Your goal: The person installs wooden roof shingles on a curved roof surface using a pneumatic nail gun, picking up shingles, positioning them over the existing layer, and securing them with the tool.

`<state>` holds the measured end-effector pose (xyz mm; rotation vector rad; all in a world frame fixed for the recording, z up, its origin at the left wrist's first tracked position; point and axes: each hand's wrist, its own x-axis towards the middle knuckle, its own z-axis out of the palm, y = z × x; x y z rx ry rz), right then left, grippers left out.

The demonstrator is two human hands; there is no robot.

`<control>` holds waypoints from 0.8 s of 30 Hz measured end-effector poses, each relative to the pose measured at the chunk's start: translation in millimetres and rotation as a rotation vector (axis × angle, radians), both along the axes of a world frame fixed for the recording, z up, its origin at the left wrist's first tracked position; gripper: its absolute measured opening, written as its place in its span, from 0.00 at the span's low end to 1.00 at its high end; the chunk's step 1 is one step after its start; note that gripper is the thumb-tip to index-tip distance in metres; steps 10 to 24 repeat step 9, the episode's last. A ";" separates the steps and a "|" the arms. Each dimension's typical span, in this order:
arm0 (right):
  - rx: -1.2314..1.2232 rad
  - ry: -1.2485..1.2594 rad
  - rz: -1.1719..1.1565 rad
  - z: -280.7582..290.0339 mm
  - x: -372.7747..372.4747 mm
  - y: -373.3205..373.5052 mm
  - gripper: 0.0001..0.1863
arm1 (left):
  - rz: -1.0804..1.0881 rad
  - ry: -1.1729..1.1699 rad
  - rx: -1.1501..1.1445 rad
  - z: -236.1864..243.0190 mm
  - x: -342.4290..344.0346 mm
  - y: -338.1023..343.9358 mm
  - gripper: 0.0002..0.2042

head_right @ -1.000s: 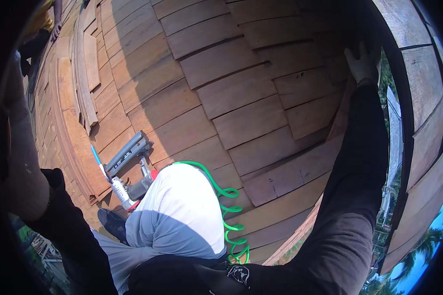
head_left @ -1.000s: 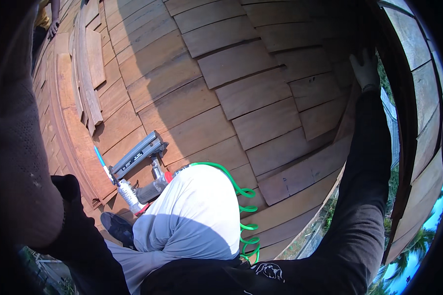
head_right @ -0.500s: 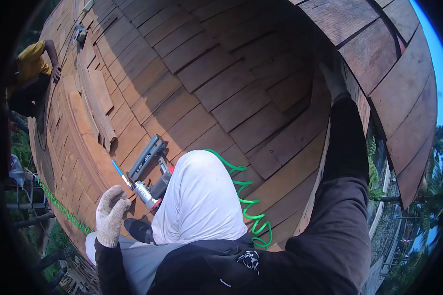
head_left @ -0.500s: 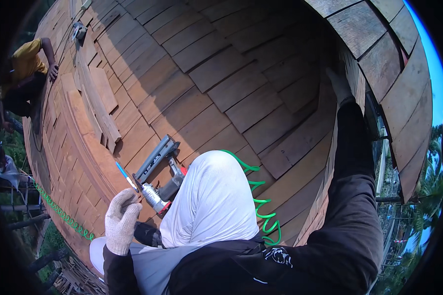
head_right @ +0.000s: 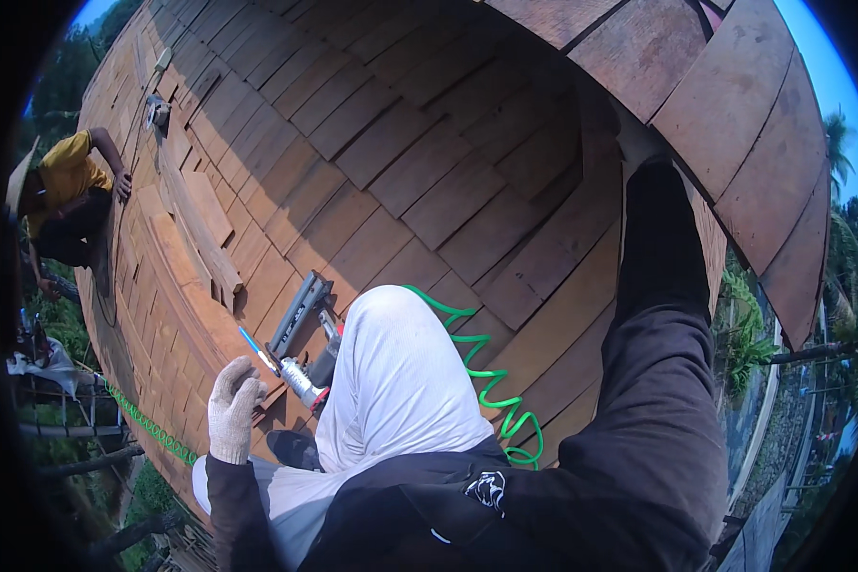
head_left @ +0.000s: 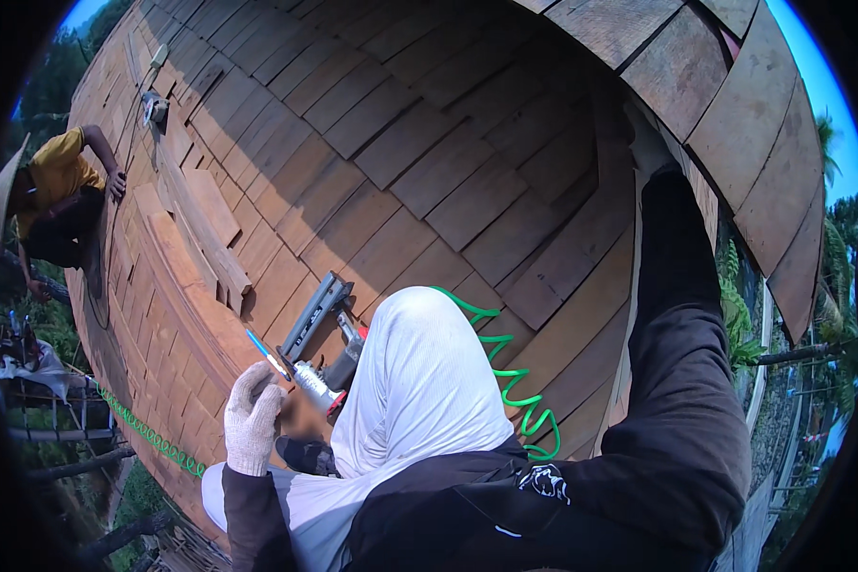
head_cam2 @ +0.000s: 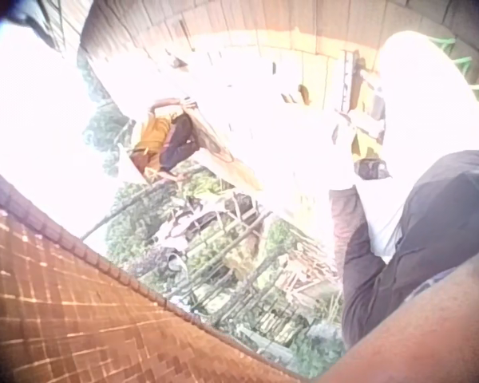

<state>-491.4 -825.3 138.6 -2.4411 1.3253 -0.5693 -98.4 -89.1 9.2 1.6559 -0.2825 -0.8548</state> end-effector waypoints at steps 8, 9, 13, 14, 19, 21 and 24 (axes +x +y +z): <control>0.350 -0.633 0.077 -22.0 0.4 -32.2 0.44 | -0.040 -0.027 0.040 2.2 2.3 -2.7 0.21; 0.347 -0.632 0.076 -22.1 -3.1 -35.4 0.44 | -0.063 -0.040 0.052 -0.1 3.6 -2.7 0.22; 0.347 -0.632 0.076 -22.1 -3.1 -35.4 0.44 | -0.063 -0.040 0.052 -0.1 3.6 -2.7 0.22; 0.347 -0.632 0.076 -22.1 -3.1 -35.4 0.44 | -0.063 -0.040 0.052 -0.1 3.6 -2.7 0.22; 0.347 -0.632 0.076 -22.1 -3.1 -35.4 0.44 | -0.063 -0.040 0.052 -0.1 3.6 -2.7 0.22; 0.347 -0.632 0.076 -22.1 -3.1 -35.4 0.44 | -0.063 -0.040 0.052 -0.1 3.6 -2.7 0.22; 0.347 -0.632 0.076 -22.1 -3.1 -35.4 0.44 | -0.063 -0.040 0.052 -0.1 3.6 -2.7 0.22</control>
